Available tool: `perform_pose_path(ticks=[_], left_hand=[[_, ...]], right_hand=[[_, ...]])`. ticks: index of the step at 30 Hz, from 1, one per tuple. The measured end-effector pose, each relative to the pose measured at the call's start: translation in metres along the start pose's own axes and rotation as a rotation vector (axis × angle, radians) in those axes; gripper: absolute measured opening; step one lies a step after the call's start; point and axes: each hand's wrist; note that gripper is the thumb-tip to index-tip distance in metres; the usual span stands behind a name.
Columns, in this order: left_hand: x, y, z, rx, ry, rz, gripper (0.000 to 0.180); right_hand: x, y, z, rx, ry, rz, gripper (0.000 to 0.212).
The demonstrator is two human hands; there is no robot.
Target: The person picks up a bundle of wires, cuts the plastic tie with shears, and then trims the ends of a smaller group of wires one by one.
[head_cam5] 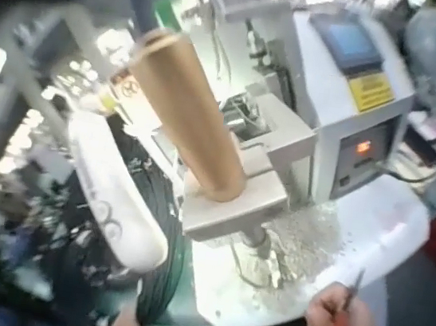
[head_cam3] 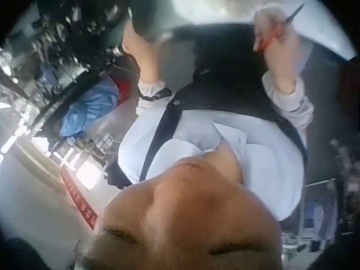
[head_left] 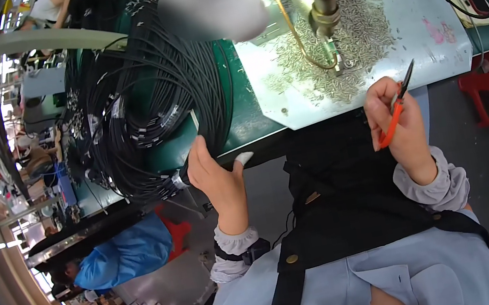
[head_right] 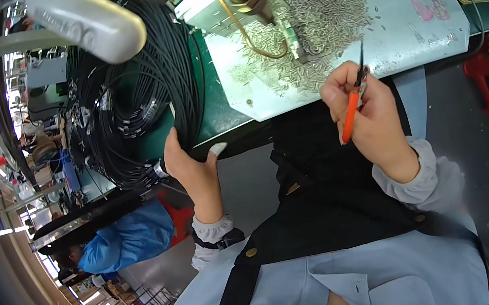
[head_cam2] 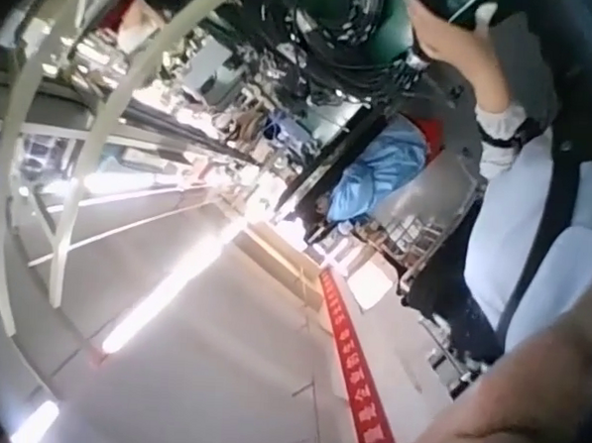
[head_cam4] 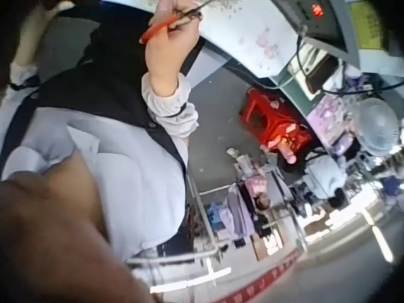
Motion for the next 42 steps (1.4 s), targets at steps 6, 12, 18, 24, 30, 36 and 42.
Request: perform_pose_path(ticks=[6,12,18,24,30,36,42], left_hand=[[-0.021,0.007,-0.001,-0.152,-0.018,-0.022,0.068],[-0.041,0.022,-0.015,-0.066,-0.128,0.218,0.053],[-0.052,0.041,-0.03,-0.229,-0.091,0.33,0.039],[-0.062,0.036,-0.051,0.055,-0.024,0.452,0.034],[-0.043,0.022,-0.063,0.257,0.363,1.272,0.043],[-0.085,0.017,-0.07,0.046,0.191,1.99,0.048],[-0.092,0.017,-0.074,-0.042,-0.1,2.415,0.053]], right_hand=[[0.019,-0.013,0.002,-0.084,-0.054,0.055,0.013],[0.032,-0.021,0.003,-0.144,-0.043,0.215,0.011],[0.042,-0.03,-0.003,-0.166,0.013,0.367,0.012],[0.036,-0.058,-0.011,-0.241,0.159,0.523,0.008],[0.042,-0.114,-0.041,-0.307,0.698,0.55,0.02],[0.04,-0.155,-0.064,-0.288,0.794,0.479,0.029],[0.034,-0.171,-0.072,-0.281,0.828,0.815,0.032]])
Point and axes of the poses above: each hand's wrist, its own z-axis away from the middle knuckle, its own y-axis out of the back of the hand, x = y × z, and after that the axes turned 15 degrees about -y, right-handed
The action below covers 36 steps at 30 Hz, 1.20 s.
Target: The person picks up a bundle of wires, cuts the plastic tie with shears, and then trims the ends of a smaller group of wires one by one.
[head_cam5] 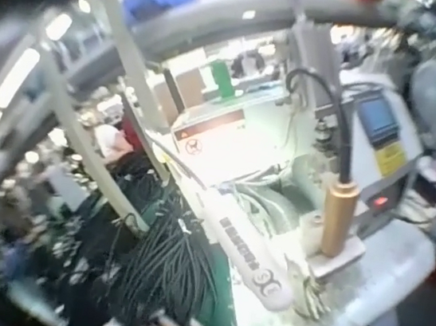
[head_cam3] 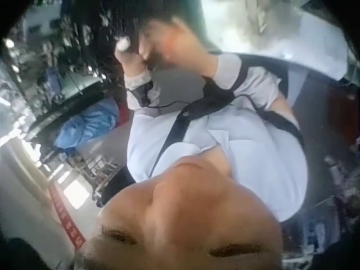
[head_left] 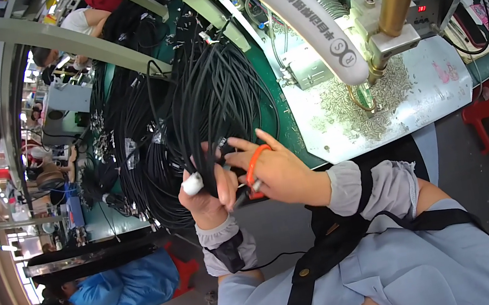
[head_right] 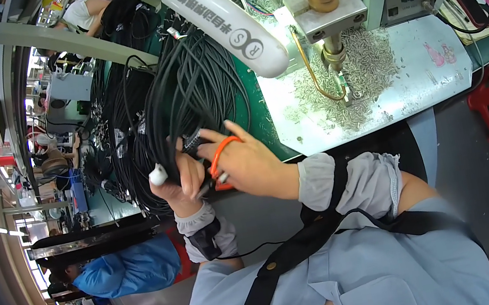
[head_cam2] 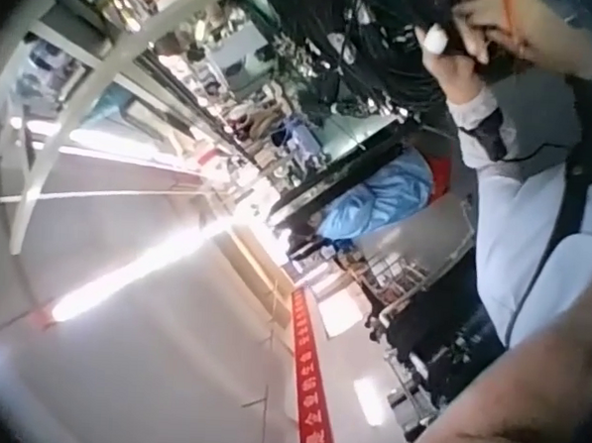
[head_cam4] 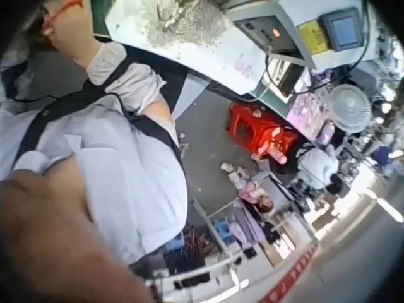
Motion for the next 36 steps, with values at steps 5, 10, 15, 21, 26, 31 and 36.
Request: perform_pose_path(ticks=[5,10,15,21,26,31,36], left_hand=[[0.021,-0.003,-0.01,-0.171,-0.225,-0.039,0.048],[0.068,-0.022,-0.021,0.015,-0.552,-0.028,0.032],[0.14,-0.059,-0.011,-0.094,-0.603,0.127,0.024],[0.147,-0.057,0.027,0.874,-0.999,-0.758,0.02],[0.165,0.009,0.128,0.695,-0.793,-0.107,0.023],[0.044,-0.051,0.103,0.738,-0.365,0.09,0.031],[0.037,-0.089,0.084,0.736,-0.246,-0.353,0.029]], right_hand=[[0.02,-0.011,-0.003,-0.02,-0.097,0.069,0.037],[0.022,-0.006,-0.007,-0.027,-0.16,0.059,0.034],[0.023,-0.011,-0.01,-0.034,-0.215,0.031,0.026],[0.028,-0.018,-0.008,-0.024,-0.205,0.124,0.022],[0.025,-0.014,-0.001,0.145,-0.053,0.099,0.02],[-0.04,-0.003,0.016,0.112,0.019,-0.616,0.02],[-0.055,0.028,0.042,-0.901,-0.301,-0.506,0.024]])
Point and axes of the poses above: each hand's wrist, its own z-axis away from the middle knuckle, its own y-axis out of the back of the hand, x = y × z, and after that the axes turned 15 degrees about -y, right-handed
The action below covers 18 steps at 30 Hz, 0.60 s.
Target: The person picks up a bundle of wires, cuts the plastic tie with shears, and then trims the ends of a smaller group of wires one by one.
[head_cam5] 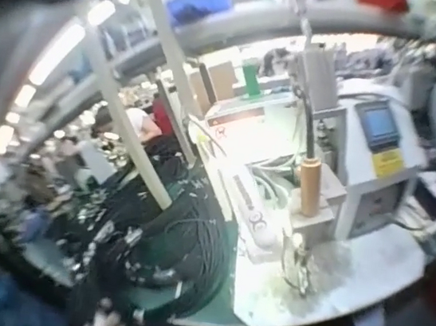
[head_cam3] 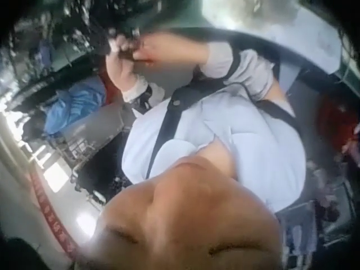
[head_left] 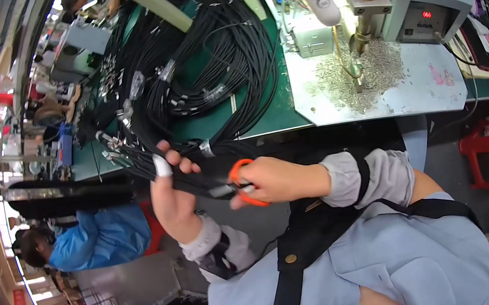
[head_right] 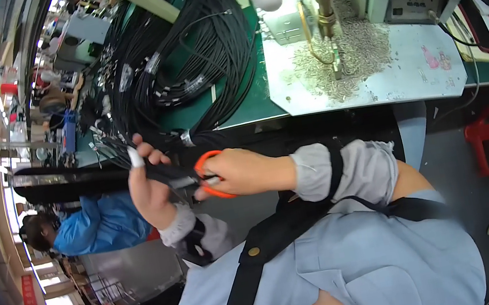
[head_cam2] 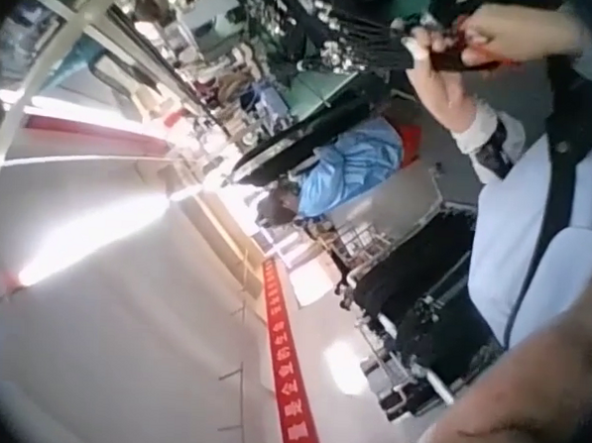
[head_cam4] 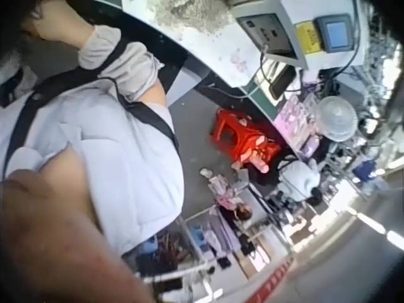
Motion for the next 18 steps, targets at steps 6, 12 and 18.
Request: perform_pose_path(ticks=[6,12,18], left_hand=[[-0.027,-0.038,0.012,-0.172,-0.154,-0.287,0.03],[-0.022,-0.075,0.028,-0.35,0.019,-0.37,0.024],[-0.037,-0.087,0.04,-0.454,0.078,-0.435,0.024]], right_hand=[[0.012,-0.013,0.022,0.349,0.18,0.038,0.025],[0.029,-0.006,0.032,0.713,0.379,0.004,0.022],[0.02,-0.002,0.054,0.649,0.267,0.014,0.016]])
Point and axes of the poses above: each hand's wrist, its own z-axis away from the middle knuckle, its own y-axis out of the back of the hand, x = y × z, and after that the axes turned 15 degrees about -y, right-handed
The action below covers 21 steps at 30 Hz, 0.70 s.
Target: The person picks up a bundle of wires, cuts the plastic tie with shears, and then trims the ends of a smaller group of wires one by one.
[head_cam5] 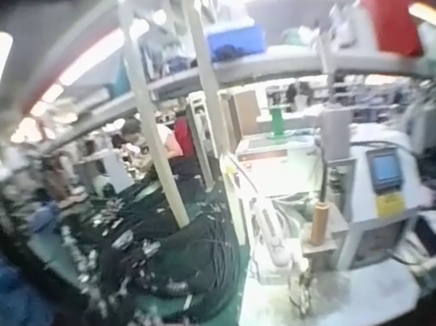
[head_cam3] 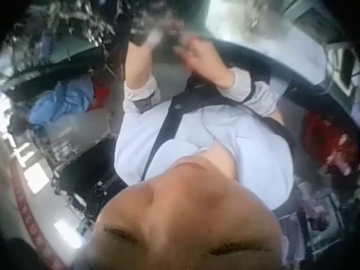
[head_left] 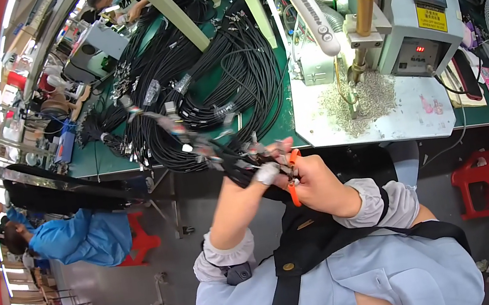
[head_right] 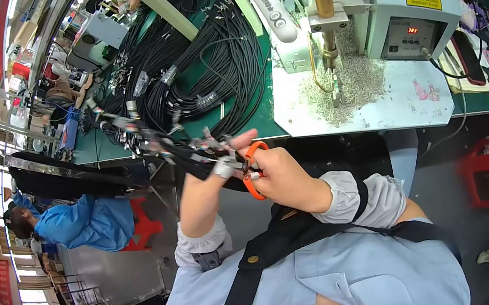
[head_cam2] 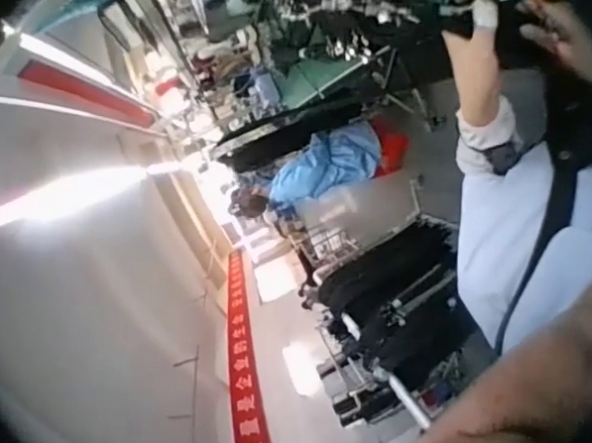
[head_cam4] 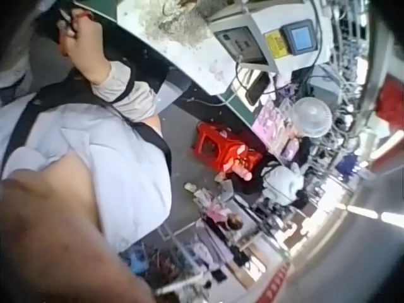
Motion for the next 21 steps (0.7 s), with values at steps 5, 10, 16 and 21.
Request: perform_pose_path(ticks=[5,10,16,21], left_hand=[[-0.019,0.032,0.014,0.057,-0.081,-0.246,0.03],[0.004,0.033,0.0,0.121,-0.216,-0.237,0.031],[-0.028,-0.022,-0.004,-0.043,-0.054,0.039,0.033],[-0.032,-0.029,-0.012,-0.056,-0.081,0.114,0.033]], right_hand=[[-0.004,0.005,0.006,0.094,-0.043,-0.521,0.011],[-0.014,0.03,0.013,0.078,-0.159,-0.526,0.012],[-0.011,0.025,0.011,0.017,-0.241,-0.291,0.017],[-0.004,0.03,0.009,0.071,0.0,-0.311,0.018]])
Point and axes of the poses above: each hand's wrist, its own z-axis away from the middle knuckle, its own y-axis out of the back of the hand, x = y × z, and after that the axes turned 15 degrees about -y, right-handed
